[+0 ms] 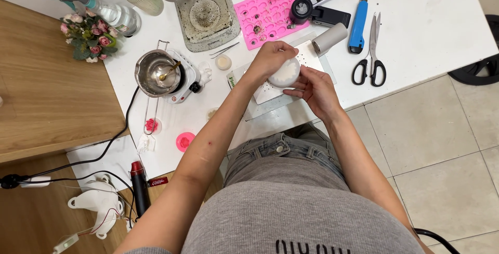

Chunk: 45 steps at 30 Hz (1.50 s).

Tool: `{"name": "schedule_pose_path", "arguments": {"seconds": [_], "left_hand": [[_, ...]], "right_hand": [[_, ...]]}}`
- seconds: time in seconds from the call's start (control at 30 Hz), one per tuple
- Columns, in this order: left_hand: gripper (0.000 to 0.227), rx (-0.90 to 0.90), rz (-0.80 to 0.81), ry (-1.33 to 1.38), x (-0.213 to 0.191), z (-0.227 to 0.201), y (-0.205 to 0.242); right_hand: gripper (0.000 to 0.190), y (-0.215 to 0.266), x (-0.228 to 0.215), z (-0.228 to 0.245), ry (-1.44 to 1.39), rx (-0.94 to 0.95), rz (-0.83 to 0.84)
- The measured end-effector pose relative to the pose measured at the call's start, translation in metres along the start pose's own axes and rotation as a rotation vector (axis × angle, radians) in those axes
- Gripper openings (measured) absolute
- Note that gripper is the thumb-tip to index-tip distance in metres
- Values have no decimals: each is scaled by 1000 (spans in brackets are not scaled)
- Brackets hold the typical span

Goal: Making decorative wax flowers and assembling components using a melting pot and molds.

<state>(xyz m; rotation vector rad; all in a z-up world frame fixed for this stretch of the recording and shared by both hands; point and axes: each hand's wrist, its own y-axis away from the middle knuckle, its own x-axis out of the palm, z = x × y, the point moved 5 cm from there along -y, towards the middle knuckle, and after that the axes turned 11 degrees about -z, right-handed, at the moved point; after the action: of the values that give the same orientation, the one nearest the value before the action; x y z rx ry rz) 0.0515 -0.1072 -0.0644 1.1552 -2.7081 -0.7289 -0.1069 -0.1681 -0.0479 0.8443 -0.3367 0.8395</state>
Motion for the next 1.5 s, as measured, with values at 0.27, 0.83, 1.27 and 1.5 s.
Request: {"name": "schedule_pose_path", "arguments": {"seconds": [0.27, 0.83, 1.27, 1.5], "left_hand": [[40, -61, -82, -45, 4, -24, -2], [32, -93, -88, 83, -5, -12, -15], [37, 108, -17, -561, 6, -52, -26], [35, 0, 12, -444, 10, -45, -28]], "right_hand": [[36, -17, -8, -7, -187, 88, -34], [37, -25, -12, -19, -338, 172, -64], [42, -17, 5, -9, -213, 152, 11], [31, -23, -5, -16, -374, 222, -3]]}}
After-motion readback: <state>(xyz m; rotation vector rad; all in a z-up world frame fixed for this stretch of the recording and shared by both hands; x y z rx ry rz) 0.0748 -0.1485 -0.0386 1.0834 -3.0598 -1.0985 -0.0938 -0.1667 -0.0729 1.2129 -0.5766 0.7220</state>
